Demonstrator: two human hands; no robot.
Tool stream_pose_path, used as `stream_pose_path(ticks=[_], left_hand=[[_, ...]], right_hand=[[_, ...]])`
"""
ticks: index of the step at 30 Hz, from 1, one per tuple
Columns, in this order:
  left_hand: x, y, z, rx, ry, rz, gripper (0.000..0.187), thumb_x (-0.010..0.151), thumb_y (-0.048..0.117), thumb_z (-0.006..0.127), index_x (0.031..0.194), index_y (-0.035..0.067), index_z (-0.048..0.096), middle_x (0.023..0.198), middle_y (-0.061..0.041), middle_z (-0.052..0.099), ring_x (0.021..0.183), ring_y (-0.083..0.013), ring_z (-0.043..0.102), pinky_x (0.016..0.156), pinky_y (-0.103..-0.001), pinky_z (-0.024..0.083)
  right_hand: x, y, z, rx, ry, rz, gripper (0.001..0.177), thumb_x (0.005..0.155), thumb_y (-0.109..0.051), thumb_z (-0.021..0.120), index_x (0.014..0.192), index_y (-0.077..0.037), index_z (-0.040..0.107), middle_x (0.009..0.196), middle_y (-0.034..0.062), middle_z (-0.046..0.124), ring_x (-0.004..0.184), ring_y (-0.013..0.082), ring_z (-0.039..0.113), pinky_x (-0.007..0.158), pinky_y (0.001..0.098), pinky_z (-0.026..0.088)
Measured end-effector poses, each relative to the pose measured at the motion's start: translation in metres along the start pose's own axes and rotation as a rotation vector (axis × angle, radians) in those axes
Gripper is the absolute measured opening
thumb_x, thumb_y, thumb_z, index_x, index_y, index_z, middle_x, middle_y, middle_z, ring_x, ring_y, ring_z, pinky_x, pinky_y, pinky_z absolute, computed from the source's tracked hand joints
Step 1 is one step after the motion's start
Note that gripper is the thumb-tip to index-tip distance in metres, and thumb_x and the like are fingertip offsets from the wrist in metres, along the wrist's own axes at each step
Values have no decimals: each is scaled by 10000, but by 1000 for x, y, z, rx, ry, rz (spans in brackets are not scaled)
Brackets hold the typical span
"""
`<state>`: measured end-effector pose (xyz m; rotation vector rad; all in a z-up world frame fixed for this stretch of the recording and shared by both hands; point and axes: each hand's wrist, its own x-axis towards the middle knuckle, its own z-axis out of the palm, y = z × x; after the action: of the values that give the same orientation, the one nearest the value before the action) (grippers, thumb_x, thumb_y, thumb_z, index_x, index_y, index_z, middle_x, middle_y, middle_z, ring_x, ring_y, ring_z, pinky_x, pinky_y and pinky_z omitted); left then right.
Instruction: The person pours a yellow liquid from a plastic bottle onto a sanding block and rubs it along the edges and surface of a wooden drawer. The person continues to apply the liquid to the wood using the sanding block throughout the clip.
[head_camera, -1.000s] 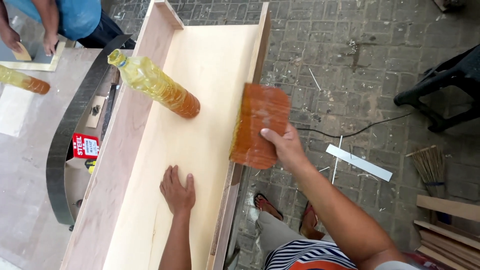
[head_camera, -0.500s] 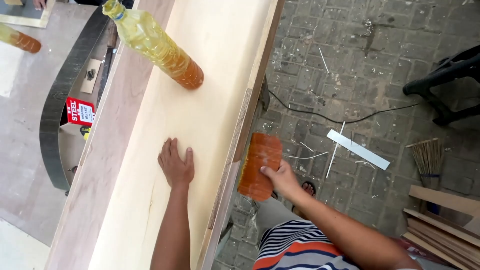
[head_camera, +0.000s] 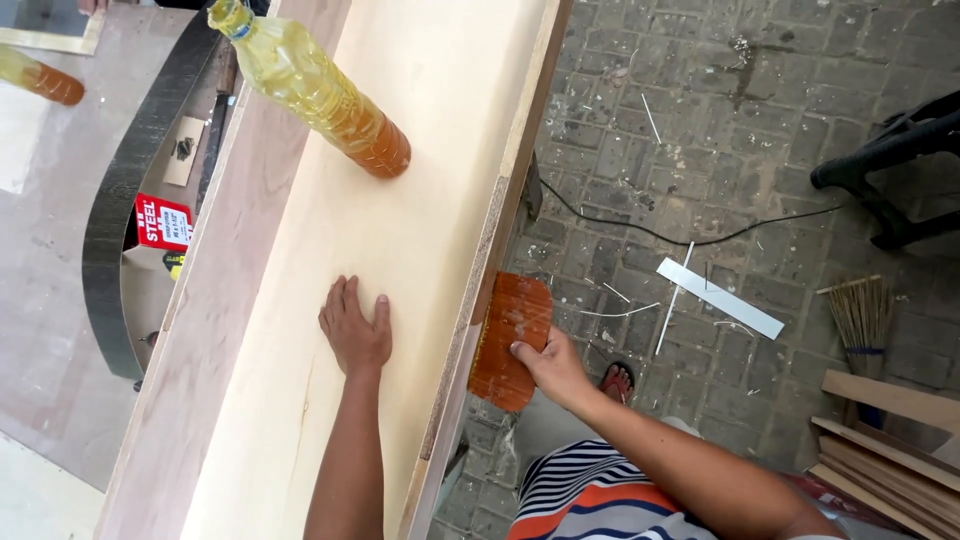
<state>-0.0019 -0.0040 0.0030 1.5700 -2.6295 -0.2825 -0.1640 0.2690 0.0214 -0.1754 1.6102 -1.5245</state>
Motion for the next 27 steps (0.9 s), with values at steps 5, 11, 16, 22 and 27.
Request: stream_pose_path(ticks=[5,11,16,22,27], left_hand=[[-1,0,0,-6,3,-1,645,1010,581,429,1520,187,450,1593,-71,403,1516,-232,334,1258,-457,184],[-1,2,-3,-10,3,3,647,1009,583,428,1519,185,450,1584,-68,403,1513,-230,335,1255,-456,187],[-3,-1,2,-19,41,25,636,1013,573,443,1506,172,461,1570,-78,415,1501,-241,351,1248,-468,202],[-3,1,1,-39,63,53,618,1016,543,459,1498,157,471,1555,-94,430,1489,-263,366,1233,-489,219],[-2,3,-2,-53,74,89,609,1018,515,471,1489,130,483,1543,-122,445,1481,-288,376,1221,-501,227]], right_hand=[[8,8,0,-30,13,24,248,889,-106,669,1078,42,730,942,172,747,892,207,667,744,442,557],[-2,-4,7,38,19,19,251,916,-72,632,1108,76,698,982,175,721,938,222,633,780,449,553],[-27,-34,16,106,-42,-89,298,931,-81,624,1178,79,674,1033,248,740,988,248,675,813,487,571],[-51,-88,-5,200,-24,-211,311,867,-130,766,1134,21,716,980,139,752,873,157,644,776,427,594],[-42,-104,-50,221,196,-413,416,809,-84,826,1189,-33,664,1026,116,729,900,148,649,794,395,587]])
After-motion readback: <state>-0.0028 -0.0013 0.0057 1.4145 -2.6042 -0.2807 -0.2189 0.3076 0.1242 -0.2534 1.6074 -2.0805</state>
